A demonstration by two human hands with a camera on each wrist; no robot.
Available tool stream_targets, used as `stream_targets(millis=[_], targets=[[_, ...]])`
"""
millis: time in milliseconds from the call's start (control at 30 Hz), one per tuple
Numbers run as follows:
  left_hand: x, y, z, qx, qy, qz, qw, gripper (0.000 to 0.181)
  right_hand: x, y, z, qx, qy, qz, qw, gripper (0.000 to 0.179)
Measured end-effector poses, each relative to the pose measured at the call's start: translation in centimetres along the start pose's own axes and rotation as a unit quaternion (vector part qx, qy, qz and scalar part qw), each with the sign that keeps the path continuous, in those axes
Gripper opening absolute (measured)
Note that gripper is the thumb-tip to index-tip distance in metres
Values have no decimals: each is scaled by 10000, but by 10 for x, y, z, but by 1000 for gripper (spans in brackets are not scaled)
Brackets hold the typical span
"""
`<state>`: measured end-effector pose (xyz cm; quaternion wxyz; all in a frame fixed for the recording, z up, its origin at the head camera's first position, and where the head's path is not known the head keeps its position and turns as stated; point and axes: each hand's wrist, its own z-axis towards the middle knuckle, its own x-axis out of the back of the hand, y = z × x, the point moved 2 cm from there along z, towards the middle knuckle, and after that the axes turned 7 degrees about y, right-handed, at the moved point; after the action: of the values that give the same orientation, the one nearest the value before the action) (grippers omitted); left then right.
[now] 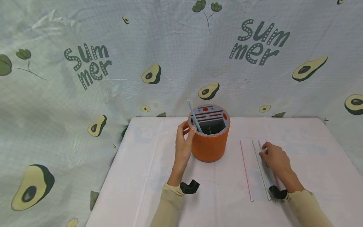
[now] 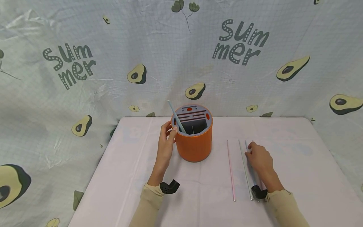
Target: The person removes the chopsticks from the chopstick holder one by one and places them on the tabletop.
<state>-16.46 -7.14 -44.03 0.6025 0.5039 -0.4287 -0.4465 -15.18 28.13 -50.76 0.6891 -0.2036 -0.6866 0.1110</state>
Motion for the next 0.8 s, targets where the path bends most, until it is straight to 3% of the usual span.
stream_targets(millis=[167,367,633,800], targets=[[-1,-2,1,-7,30,0,10000,56,6,-8,-1,169,321,147,9992,36],[-1,-4,2,-33,43,-30,10000,54,18,-25,-4,563,1075,528,9912,31],[0,-2,1,-36,26,-19,10000,56,36,-53,-2,1118,1709,1422,9685,30],[0,-3,0,37,30,8,10000,55,43,-70,-2,1617,1814,2229,9441,35]])
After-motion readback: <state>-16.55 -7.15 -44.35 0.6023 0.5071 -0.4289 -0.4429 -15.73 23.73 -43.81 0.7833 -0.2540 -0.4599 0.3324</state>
